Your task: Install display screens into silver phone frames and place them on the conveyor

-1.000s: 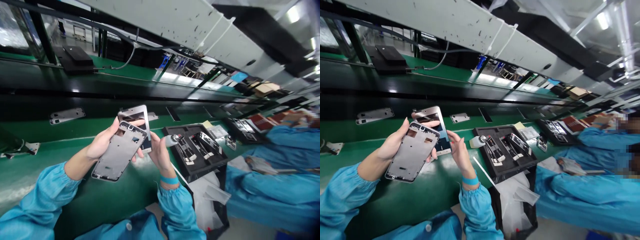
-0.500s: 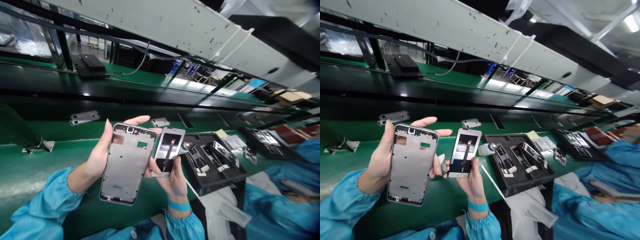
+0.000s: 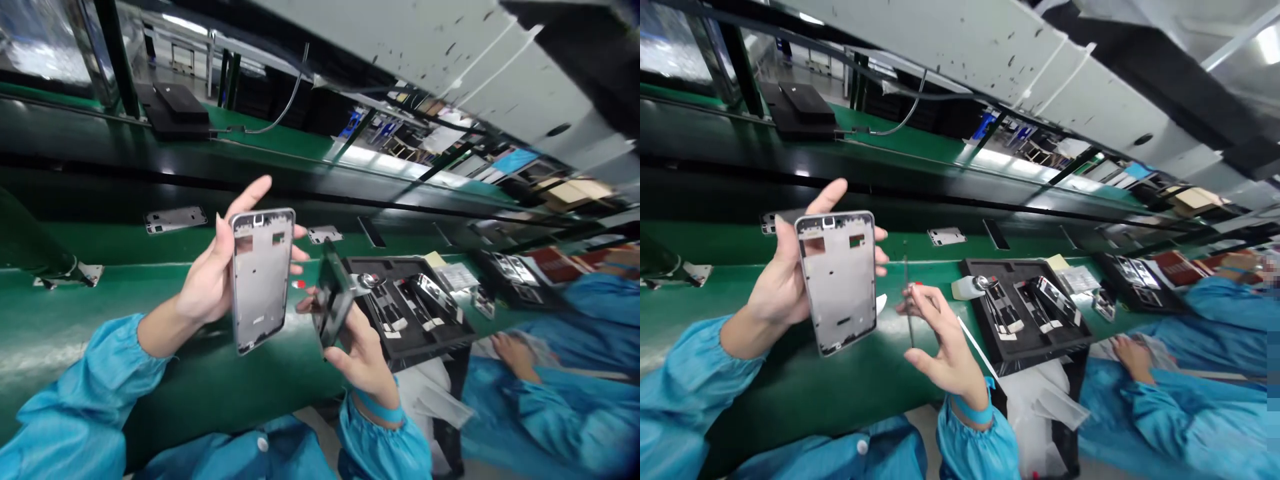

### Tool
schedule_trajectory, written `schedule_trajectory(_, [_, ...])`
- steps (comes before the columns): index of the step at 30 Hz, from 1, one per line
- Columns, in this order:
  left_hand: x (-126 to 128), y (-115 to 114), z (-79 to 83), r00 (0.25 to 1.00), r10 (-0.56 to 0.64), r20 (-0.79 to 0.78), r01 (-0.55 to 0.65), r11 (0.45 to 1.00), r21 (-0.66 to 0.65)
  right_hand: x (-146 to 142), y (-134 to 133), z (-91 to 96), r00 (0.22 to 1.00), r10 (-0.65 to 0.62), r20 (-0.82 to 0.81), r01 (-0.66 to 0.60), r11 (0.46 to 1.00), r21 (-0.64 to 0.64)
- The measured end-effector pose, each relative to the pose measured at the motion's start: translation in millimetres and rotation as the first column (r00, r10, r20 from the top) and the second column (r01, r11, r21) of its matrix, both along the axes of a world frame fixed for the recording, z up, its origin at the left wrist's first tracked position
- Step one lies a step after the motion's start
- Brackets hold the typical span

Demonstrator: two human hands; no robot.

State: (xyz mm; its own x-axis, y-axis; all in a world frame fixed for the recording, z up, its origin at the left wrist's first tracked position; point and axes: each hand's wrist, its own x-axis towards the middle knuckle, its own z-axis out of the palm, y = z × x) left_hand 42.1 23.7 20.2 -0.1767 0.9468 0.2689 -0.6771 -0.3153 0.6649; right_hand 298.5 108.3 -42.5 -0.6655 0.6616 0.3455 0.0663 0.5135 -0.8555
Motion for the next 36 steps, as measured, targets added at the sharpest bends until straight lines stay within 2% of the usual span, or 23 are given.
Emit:
schedule_trajectory(4, [-6,12,-4.8,0.988,0.155,-0.010,-0.155,0.988,-0.025,0,4,5.9,0.997,0.059,0.050,-0.066,0.983,0.169])
schedule_trajectory(12, [-12,16,-6.9,0.969,0.248,-0.023,-0.248,0.969,-0.013,-5,7,6.1,0.991,0.107,0.078,-0.123,0.962,0.244])
schedule_trajectory(17, [-13,18,-12.7,0.968,0.249,-0.041,-0.247,0.968,0.037,-13,8,9.6,0.988,0.127,0.090,-0.147,0.955,0.259])
schedule_trajectory(23, [-23,24,-23.8,0.954,0.232,-0.190,-0.195,0.962,0.191,-30,10,4.8,0.983,0.176,0.048,-0.182,0.944,0.274])
schedule_trajectory(27, [-32,29,-26.4,0.925,0.263,-0.273,-0.201,0.951,0.237,-42,10,-0.6,0.985,0.172,-0.013,-0.163,0.951,0.264])
schedule_trajectory(30, [-38,29,-24.0,0.911,0.316,-0.265,-0.254,0.936,0.243,-42,9,-2.9,0.984,0.178,-0.009,-0.171,0.957,0.234])
schedule_trajectory(33, [-41,28,-18.3,0.906,0.347,-0.243,-0.306,0.932,0.192,-36,7,-2.8,0.979,0.205,0.008,-0.202,0.956,0.212])
schedule_trajectory(36, [-39,27,-14.9,0.902,0.331,-0.276,-0.293,0.941,0.170,-38,6,-2.7,0.977,0.211,0.014,-0.209,0.957,0.200])
